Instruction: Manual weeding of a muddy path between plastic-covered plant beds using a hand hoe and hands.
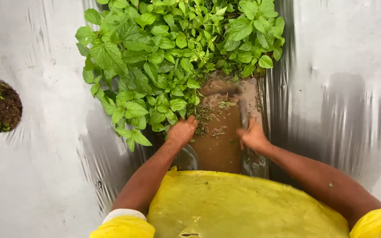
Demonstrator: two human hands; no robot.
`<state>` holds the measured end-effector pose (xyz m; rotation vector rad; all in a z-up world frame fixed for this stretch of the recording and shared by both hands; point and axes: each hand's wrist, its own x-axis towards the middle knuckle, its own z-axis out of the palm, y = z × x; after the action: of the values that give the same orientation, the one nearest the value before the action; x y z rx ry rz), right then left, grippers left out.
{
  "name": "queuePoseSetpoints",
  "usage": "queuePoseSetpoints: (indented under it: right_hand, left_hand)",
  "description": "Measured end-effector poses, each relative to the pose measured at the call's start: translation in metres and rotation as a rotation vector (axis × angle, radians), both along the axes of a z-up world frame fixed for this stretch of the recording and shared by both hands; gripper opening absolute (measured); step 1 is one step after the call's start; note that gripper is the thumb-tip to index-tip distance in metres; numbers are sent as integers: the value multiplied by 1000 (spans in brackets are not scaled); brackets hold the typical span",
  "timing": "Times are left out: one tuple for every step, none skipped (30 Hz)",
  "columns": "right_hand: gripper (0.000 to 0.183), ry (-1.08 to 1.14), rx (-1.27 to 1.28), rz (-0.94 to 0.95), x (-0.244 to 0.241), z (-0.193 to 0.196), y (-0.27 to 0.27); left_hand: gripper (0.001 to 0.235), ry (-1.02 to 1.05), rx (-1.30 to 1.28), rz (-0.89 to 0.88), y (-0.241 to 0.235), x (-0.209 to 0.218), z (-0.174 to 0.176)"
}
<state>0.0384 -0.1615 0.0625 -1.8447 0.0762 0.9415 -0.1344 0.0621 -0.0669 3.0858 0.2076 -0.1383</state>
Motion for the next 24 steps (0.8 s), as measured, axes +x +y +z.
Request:
queuePoseSetpoints:
  right_hand:
    - [57,57,-24,71,-4,0,-6]
    - [70,113,-48,141,-8,0,-12]
    - [70,121,-49,138,2,9,-9]
    - [57,77,-56,179,12,18,-6]
    - [43,28,-60,214,22,26,-2]
    - [43,32,-59,206,20,15,3]
    - [39,33,-22,113,19,3,7]
    - [35,34,14,20,18,-8,10]
    - [35,38,12,11,6,-1,6]
    - [35,44,-36,131,-6,6,1]
    - [35,45,-82,252,-14,14,-1]
    - [35,43,-83,243,-9,8,-6]
    - [32,56,-102,281,-6,2,-10]
    - [30,68,-121,319,-3,-5,-14]
    - [30,78,-122,318,-1,3,-7]
    - [30,80,-74,223,2,10,0]
    - [30,76,-26,126,7,18,8]
    - [30,80,-27,124,5,12,10]
    - [29,65,-17,120,2,5,11]
    - [28,50,-7,116,0,0,13]
    - [28,48,-4,116,-7,-8,2]
    - [29,66,-65,287,-15,-15,-9]
    - [30,86,-127,457,-23,-23,-19]
    - [30,86,-125,456,-13,-23,-18]
  left_hand:
    - [9,8,4,0,1,0,2]
    - [8,16,8,-1,1,1,4]
    - [8,23,6,-4,1,-1,7]
    - [8,10,34,-12,0,-2,10]
    - [8,-7,65,-25,1,-2,13]
    - [8,-3,66,-33,2,-1,19]
    - [8,-9,61,-38,2,0,24]
    - [8,-15,56,-42,2,2,29]
    - [8,-11,54,-52,3,0,29]
    - [8,-52,108,-81,4,-2,28]
    - [9,-99,164,-110,7,0,28]
    - [9,-101,162,-118,8,-1,27]
    - [10,-102,171,-128,8,-4,26]
    - [10,-102,180,-138,9,-8,26]
    - [10,-94,176,-141,9,-10,33]
    - [11,-105,182,-144,9,-12,39]
    - [12,-123,190,-148,9,-11,46]
    - [12,-120,188,-151,9,-11,43]
    - [12,-120,191,-148,9,-13,40]
    - [12,-119,195,-146,9,-14,37]
    - [12,-121,197,-147,9,-14,37]
    - [11,-111,176,-146,10,-14,38]
    - [9,-98,153,-146,11,-14,38]
    - [9,-97,155,-147,12,-10,40]
